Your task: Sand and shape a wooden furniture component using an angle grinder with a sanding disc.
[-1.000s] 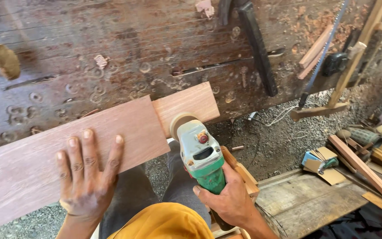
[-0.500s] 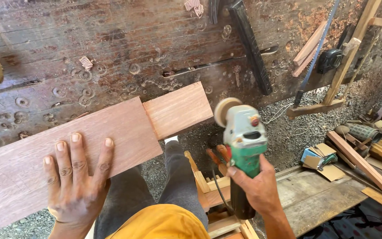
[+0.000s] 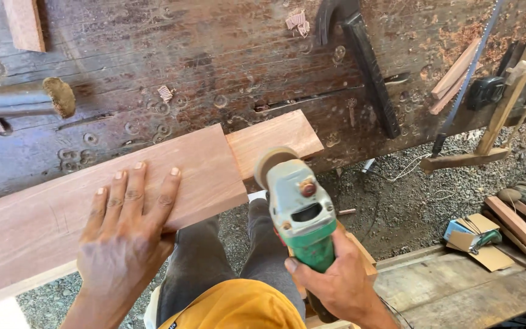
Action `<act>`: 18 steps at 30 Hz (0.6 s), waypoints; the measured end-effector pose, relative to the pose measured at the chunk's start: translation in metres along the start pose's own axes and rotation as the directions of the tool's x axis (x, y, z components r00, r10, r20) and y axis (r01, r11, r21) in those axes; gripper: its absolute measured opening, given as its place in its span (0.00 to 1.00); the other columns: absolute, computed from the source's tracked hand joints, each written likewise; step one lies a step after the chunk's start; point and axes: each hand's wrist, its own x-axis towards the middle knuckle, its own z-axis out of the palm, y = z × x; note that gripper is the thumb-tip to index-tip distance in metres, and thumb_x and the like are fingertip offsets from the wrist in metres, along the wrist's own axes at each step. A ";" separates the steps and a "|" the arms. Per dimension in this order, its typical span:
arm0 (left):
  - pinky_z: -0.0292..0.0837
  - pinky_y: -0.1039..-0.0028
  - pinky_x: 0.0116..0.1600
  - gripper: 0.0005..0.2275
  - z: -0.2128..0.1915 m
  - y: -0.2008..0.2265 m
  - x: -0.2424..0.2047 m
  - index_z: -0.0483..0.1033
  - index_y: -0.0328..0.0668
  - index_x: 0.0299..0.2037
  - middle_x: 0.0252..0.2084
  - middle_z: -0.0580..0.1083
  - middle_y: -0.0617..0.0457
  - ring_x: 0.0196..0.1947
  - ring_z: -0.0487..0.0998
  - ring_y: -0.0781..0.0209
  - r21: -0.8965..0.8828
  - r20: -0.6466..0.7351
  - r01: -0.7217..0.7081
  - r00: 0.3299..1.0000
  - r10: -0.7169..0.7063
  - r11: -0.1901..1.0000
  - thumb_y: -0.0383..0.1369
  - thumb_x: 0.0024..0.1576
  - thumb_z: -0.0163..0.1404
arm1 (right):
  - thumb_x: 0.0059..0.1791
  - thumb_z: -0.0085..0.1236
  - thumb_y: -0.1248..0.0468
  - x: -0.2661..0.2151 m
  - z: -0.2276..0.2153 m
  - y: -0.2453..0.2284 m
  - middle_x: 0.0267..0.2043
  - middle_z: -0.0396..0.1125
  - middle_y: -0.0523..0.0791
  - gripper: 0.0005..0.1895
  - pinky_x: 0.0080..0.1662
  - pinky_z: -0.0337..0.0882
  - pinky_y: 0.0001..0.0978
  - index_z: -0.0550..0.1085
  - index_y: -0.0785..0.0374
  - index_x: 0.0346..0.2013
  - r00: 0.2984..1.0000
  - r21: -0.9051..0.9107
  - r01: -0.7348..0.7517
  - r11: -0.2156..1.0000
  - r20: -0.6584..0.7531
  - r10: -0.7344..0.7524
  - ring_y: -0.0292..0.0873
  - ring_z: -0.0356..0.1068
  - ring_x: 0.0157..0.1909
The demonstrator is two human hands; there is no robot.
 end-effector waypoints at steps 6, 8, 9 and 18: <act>0.66 0.55 0.68 0.40 0.002 0.000 0.000 0.68 0.64 0.68 0.67 0.70 0.44 0.64 0.73 0.44 -0.002 -0.004 0.001 1.000 -0.001 1.000 0.36 0.37 0.62 | 0.40 0.68 0.63 0.003 0.008 -0.017 0.48 0.75 0.45 0.29 0.54 0.73 0.34 0.73 0.65 0.54 0.993 0.032 0.077 0.997 0.082 -0.079 0.39 0.74 0.50; 0.66 0.55 0.68 0.40 0.001 0.000 0.001 0.68 0.64 0.68 0.67 0.71 0.44 0.64 0.73 0.44 0.008 -0.023 -0.005 1.000 0.005 1.000 0.36 0.37 0.62 | 0.40 0.68 0.63 0.004 0.010 -0.018 0.48 0.75 0.45 0.29 0.54 0.73 0.35 0.72 0.66 0.54 0.989 0.048 0.112 0.992 0.088 -0.116 0.39 0.73 0.51; 0.67 0.56 0.68 0.40 0.001 0.000 0.001 0.68 0.64 0.68 0.67 0.71 0.45 0.64 0.73 0.45 0.028 -0.026 -0.008 1.000 0.009 1.000 0.36 0.37 0.61 | 0.39 0.68 0.63 0.004 0.010 -0.017 0.47 0.76 0.45 0.28 0.53 0.73 0.35 0.73 0.66 0.53 0.993 0.036 0.071 0.997 0.088 -0.074 0.39 0.74 0.49; 0.69 0.58 0.68 0.36 0.000 0.003 0.004 0.69 0.65 0.67 0.65 0.73 0.46 0.62 0.75 0.47 0.059 -0.044 -0.011 0.999 0.013 0.998 0.37 0.41 0.58 | 0.42 0.70 0.64 0.007 -0.009 0.003 0.40 0.75 0.50 0.26 0.45 0.76 0.40 0.74 0.66 0.53 0.994 0.041 -0.112 0.993 0.012 0.111 0.44 0.76 0.39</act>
